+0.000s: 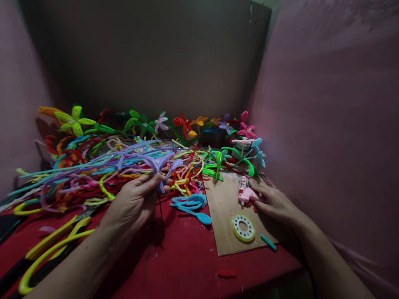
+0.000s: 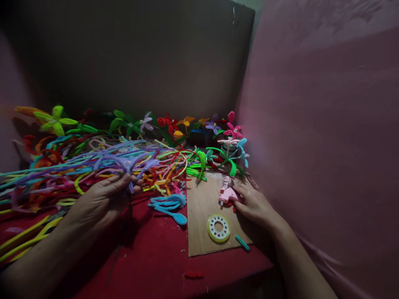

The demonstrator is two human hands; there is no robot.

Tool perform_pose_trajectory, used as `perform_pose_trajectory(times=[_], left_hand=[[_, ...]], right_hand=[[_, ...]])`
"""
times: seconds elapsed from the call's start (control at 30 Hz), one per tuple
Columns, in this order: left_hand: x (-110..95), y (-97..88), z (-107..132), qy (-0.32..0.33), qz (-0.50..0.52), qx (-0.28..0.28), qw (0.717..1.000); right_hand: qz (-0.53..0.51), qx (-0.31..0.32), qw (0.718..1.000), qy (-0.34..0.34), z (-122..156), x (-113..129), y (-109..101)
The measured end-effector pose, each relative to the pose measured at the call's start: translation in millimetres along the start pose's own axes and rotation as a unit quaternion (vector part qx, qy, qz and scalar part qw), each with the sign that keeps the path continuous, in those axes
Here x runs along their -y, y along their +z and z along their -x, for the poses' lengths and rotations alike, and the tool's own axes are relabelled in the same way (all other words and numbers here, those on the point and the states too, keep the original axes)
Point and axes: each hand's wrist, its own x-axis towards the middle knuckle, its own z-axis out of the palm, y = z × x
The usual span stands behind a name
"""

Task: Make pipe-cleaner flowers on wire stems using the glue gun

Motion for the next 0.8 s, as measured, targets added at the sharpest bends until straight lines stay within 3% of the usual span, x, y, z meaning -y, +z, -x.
perform_pose_trajectory(times=[0.23,0.47,0.67,0.8], left_hand=[[0.8,0.4,0.6,-0.006,-0.007,0.002,1.0],[1.9,0.6,0.2,-0.017,-0.012,0.011,1.0],[1.1,0.2,0.5,-0.021,-0.017,-0.002,1.0],[-0.8,2.5,2.9,-0.015,-0.019,0.002,1.0]], right_hand=[[-0.038,-0.002,0.999,0.028,3.2,-2.0,-10.1],[-0.084,-0.053,0.991,0.094,-40.6,-3.4,-20.4],[-0.077,-0.016,0.997,0.028,-75.6,6.5,-19.4],[-0.064,0.005,0.998,0.007,-93.2,0.2,-10.3]])
